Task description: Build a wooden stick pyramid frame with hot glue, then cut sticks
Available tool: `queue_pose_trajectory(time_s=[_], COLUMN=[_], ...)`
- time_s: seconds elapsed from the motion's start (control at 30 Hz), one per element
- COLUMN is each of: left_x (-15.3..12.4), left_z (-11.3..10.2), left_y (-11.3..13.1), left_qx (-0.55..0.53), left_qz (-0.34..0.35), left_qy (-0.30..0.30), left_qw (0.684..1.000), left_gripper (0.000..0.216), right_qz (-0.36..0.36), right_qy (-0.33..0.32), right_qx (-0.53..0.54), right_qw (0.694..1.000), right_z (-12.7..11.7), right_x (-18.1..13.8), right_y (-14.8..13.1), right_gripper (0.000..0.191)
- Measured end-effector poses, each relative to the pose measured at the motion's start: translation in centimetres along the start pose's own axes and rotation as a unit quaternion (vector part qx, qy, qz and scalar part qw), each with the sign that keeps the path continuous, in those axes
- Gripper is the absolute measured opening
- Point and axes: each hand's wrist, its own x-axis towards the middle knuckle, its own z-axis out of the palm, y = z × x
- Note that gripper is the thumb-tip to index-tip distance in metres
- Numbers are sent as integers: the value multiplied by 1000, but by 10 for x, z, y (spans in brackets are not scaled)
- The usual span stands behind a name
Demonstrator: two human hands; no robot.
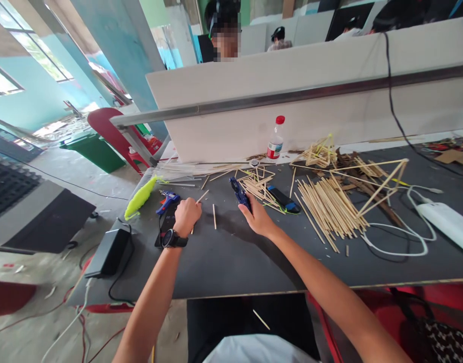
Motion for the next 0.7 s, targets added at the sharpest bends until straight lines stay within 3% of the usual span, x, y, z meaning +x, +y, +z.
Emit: queue_pose_trajectory(time_s=[0.17,0.33,0.53,0.63,0.7], left_x=[-4,-2,0,-9,-20], left_z=[4,13,8,5,7], left_y=[-1,-6,-5,12,29], left_qx=[0,-27,-83,-194,-338], left_qz=[-12,19,146,248,295], left_qy=[-9,1,-51,-91,-132], left_qw=[1000,999,984,945,884], left_gripper=[34,27,32,32,30], right_qz=[-4,-3,28,78,101], right_qy=[-8,-2,42,79,101], right_qx=[6,17,61,166,226], right_qw=[1000,1000,997,980,963], right_z=[0,-1,4,8,9], right_x=[-1,0,-3,-4,-2], right_y=[-3,-4,-3,-4,-5], right_gripper=[46,43,42,44,45])
